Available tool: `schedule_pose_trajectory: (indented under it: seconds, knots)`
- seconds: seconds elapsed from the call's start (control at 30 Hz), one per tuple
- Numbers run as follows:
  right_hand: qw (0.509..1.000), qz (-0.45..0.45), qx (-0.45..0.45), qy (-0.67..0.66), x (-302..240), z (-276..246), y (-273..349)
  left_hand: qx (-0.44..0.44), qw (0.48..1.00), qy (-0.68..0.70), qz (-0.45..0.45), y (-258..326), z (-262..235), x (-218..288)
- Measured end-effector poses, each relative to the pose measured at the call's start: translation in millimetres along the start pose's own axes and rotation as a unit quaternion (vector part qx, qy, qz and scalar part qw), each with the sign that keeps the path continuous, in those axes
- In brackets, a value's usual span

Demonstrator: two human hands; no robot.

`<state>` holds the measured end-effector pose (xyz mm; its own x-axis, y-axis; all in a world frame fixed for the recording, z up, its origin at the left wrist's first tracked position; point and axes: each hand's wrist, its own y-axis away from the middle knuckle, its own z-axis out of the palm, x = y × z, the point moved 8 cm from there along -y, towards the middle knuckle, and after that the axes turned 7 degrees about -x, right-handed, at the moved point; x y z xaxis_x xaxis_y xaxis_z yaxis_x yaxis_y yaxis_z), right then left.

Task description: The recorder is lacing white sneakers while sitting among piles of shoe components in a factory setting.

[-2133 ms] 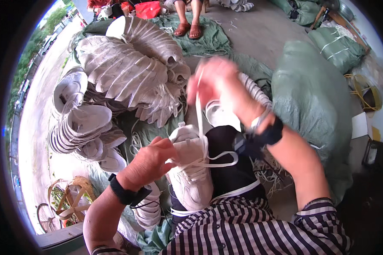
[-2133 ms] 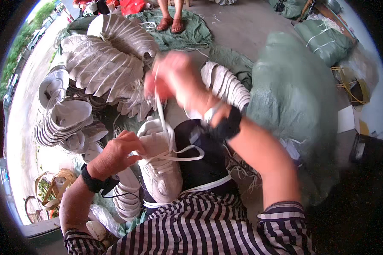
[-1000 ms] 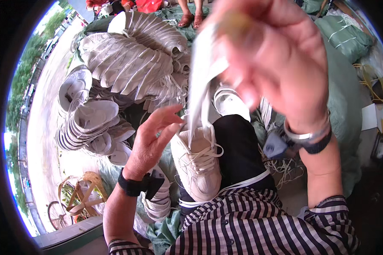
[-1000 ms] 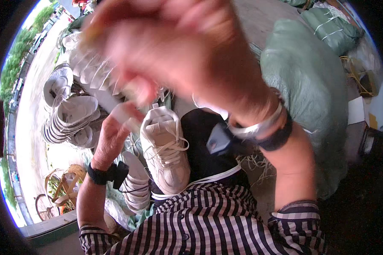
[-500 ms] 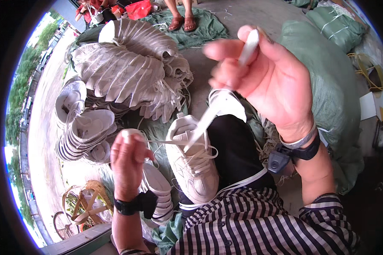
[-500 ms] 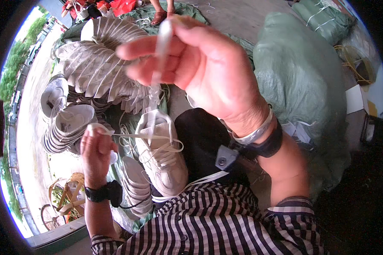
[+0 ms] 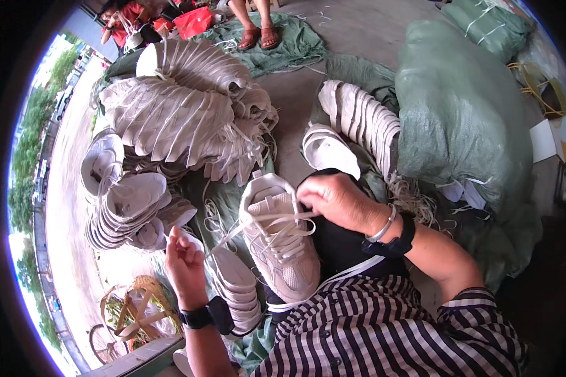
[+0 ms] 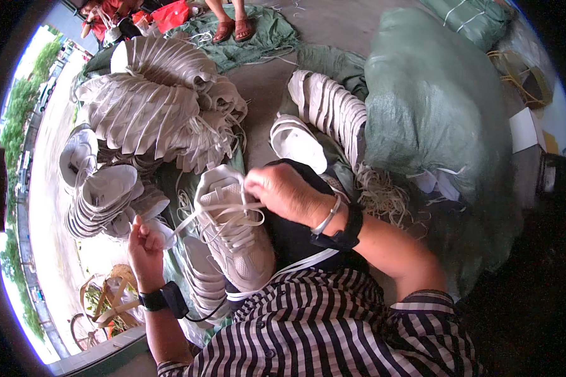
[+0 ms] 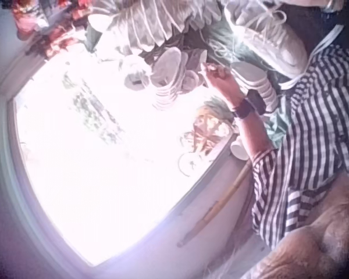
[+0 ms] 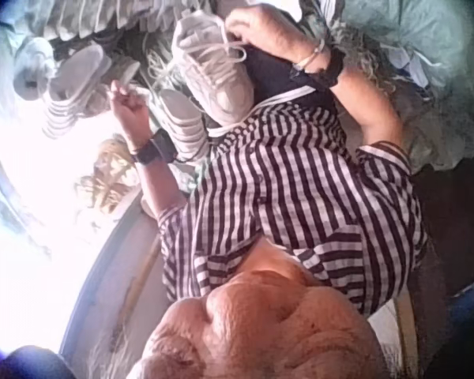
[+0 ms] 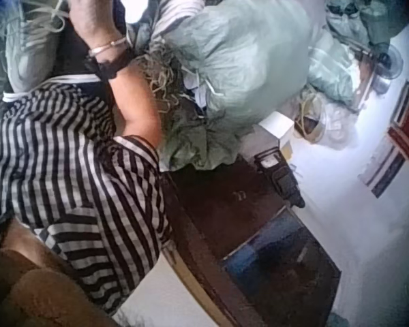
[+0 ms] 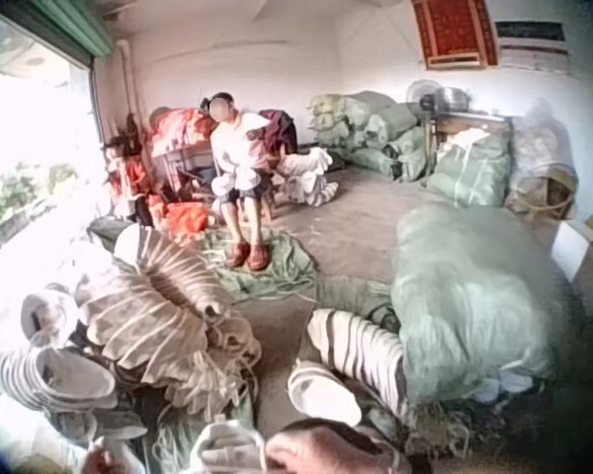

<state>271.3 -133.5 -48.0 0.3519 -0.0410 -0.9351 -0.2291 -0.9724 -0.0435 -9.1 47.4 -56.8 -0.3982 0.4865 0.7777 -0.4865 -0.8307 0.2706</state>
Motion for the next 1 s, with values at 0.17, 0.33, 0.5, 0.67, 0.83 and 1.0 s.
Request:
schedule_pose_trajectory:
  seconds: [0.17,0.33,0.5,0.67,0.83,1.0]
  knots:
    - [0.995,-0.025,0.015,0.092,2,6,19,0.061,0.997,0.047,0.009,0,-36,22]
    - [0.988,-0.022,0.001,0.150,2,11,11,0.095,0.954,-0.263,0.104,21,9,23]
    - [0.990,-0.002,-0.030,0.136,1,10,2,-0.073,0.894,-0.440,0.046,26,70,-33]
    - [0.905,-0.172,-0.033,0.389,-39,36,13,-0.130,0.836,-0.522,0.110,35,95,-48]
    - [0.964,-0.144,-0.060,0.214,-25,27,9,-0.090,0.911,-0.398,0.063,40,91,-51]
    - [0.948,-0.136,-0.099,0.269,-33,27,-1,-0.128,0.890,-0.436,-0.021,33,79,-68]
